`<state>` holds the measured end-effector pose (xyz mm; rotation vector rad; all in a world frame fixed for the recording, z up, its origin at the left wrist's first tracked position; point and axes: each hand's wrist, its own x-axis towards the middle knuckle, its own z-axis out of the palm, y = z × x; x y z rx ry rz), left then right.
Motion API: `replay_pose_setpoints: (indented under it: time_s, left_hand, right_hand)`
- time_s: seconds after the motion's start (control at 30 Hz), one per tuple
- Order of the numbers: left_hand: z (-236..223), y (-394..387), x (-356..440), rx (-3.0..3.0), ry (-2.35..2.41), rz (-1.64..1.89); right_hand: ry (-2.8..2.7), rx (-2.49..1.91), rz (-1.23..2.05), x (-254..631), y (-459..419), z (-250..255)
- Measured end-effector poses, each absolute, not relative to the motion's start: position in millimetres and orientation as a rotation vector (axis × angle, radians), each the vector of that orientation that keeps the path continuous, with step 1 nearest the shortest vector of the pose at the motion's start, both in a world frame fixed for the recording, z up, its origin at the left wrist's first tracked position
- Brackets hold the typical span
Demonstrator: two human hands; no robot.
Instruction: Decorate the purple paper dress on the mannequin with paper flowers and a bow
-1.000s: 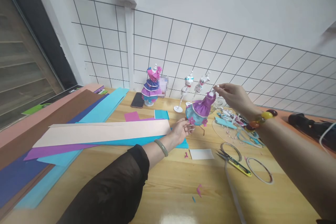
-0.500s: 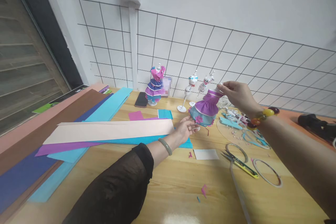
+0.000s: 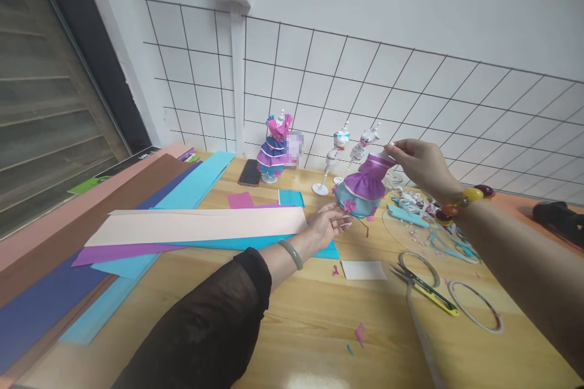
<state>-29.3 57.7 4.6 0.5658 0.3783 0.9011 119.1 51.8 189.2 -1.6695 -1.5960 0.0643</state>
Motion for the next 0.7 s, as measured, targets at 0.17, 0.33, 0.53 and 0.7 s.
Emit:
replay_pose_setpoints:
  time_s: [0.17,0.33,0.53,0.7]
  left_hand:
    - [3.3,57.7,-29.1,0.549,0.392,0.883]
    - [-0.6,57.7,-28.1,0.567,0.396,0.863]
    - [-3.3,56.8,-27.0,0.575,0.404,0.857]
    - [0.0,53.6,-25.8,0.544,0.452,0.933]
  right_hand:
    - [-1.608,-1.654,0.079,118.6,49.6,189.1]
    - [-1.624,-1.622,0.094,118.6,45.6,187.7]
    - [-1.647,-1.595,0.095,123.8,42.4,182.7]
    - [-1.645,-1.560,0.075,128.5,42.3,179.7]
